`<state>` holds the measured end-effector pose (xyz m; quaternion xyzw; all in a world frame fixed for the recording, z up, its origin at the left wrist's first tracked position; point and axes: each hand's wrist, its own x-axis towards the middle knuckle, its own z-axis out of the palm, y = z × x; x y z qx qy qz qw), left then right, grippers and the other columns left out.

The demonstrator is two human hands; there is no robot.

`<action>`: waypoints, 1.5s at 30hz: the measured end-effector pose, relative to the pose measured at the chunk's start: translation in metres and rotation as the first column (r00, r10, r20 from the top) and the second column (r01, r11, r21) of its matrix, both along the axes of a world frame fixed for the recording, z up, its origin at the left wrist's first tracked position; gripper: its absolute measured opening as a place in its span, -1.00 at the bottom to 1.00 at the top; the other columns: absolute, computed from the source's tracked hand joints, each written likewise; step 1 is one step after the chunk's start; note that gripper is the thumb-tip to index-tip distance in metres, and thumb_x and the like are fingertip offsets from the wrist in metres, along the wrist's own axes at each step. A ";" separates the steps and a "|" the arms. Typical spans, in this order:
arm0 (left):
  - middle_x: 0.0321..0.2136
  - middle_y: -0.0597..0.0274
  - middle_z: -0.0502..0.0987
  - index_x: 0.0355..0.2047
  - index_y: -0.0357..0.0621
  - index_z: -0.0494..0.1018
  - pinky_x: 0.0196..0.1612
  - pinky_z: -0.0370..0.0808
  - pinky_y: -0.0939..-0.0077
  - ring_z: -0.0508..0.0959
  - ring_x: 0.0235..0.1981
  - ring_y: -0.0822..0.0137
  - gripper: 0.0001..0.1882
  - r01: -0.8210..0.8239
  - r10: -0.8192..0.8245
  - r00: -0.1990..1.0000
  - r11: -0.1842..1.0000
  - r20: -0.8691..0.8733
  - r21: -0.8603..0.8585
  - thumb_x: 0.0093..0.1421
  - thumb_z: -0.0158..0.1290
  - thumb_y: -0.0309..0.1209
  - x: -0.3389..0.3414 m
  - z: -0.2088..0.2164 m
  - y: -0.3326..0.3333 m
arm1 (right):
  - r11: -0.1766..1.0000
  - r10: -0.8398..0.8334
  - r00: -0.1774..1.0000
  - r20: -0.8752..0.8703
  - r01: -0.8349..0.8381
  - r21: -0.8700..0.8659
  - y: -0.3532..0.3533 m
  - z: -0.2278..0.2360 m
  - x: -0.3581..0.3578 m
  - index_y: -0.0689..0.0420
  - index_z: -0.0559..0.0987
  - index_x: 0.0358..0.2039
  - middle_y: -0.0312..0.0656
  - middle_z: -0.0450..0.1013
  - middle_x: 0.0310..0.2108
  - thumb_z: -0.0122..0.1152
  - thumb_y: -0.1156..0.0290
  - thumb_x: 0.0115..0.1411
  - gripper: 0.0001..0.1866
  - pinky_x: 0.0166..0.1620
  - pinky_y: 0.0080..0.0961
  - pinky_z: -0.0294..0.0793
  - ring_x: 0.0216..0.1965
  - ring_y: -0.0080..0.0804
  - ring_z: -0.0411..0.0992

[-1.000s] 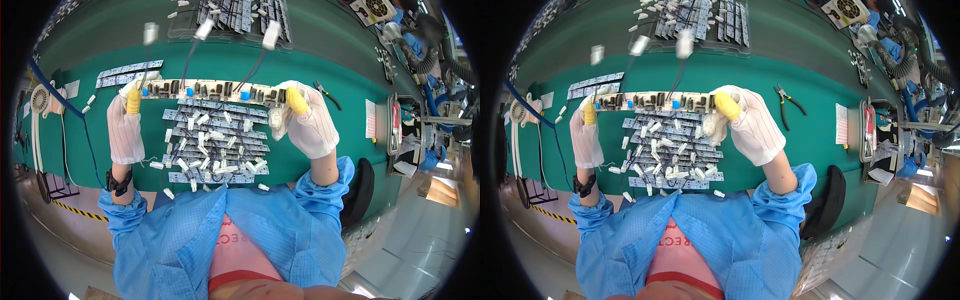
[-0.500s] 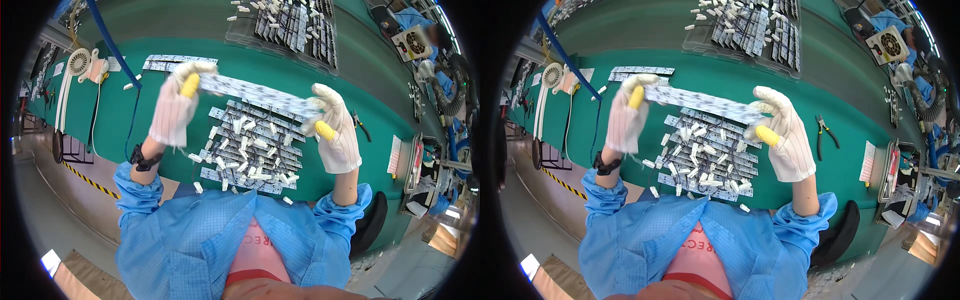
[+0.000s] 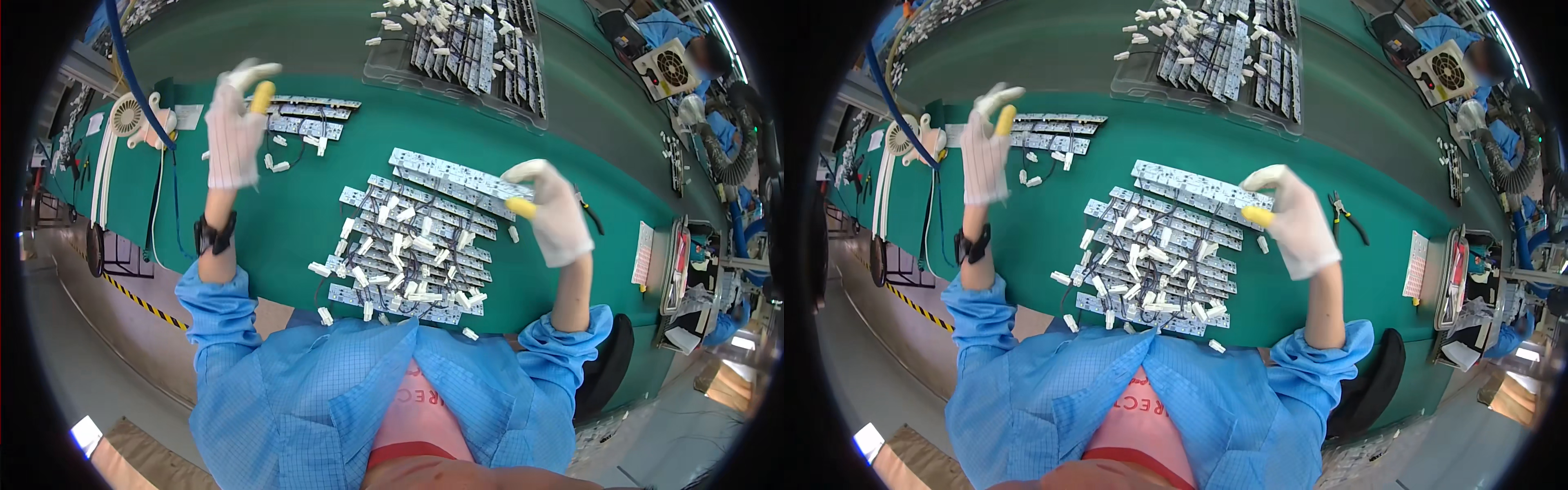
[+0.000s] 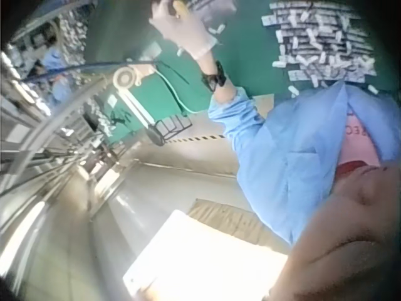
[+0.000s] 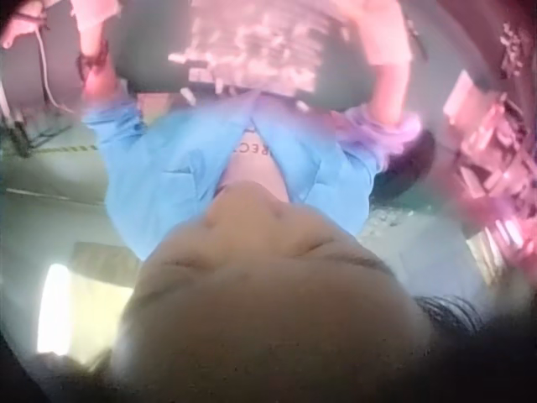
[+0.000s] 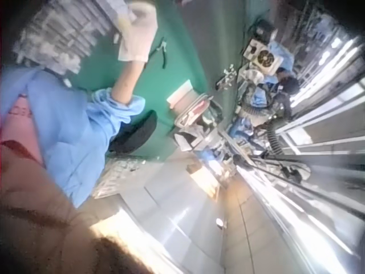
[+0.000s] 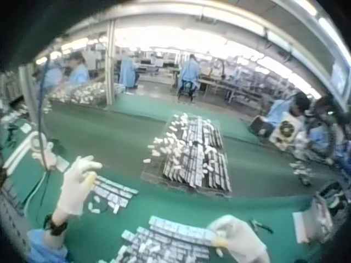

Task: Inspecting and handling strips of printed circuit boards on an assembly line.

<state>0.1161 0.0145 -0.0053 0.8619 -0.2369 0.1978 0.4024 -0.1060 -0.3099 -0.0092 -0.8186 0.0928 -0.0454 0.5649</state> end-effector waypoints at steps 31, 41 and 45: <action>-0.20 0.08 0.58 0.05 -0.42 0.32 -0.11 0.46 0.58 0.59 -0.23 0.37 -0.33 0.371 -0.679 0.597 0.705 -0.426 -0.604 0.11 0.18 -0.11 -0.096 0.008 -0.010 | 0.943 -0.194 0.980 0.037 0.176 0.284 0.045 0.052 -0.024 0.38 0.34 0.04 -0.17 0.48 -0.48 0.25 -0.31 -0.08 -0.02 -0.46 -0.68 0.42 -0.53 -0.50 0.46; -0.13 -0.02 0.53 0.02 -0.41 0.36 -0.10 0.50 0.48 0.58 -0.20 0.27 -0.39 0.329 -0.656 0.672 0.679 -0.342 -0.656 0.08 0.20 -0.20 -0.093 0.002 -0.009 | 0.968 -0.160 0.987 0.019 0.153 0.198 0.052 0.068 -0.025 0.29 0.41 -0.06 -0.21 0.44 -0.58 0.15 0.15 0.19 -0.53 -0.55 -0.71 0.31 -0.64 -0.57 0.38; -0.11 -0.02 0.53 0.03 -0.41 0.36 -0.09 0.50 0.49 0.55 -0.14 0.30 -0.37 0.325 -0.605 0.711 0.735 -0.359 -0.595 0.09 0.20 -0.16 -0.090 0.003 -0.011 | 0.977 -0.127 0.986 0.110 0.105 0.187 0.046 0.058 -0.028 0.29 0.40 -0.04 -0.18 0.46 -0.53 0.15 0.15 0.19 -0.51 -0.53 -0.70 0.34 -0.62 -0.56 0.39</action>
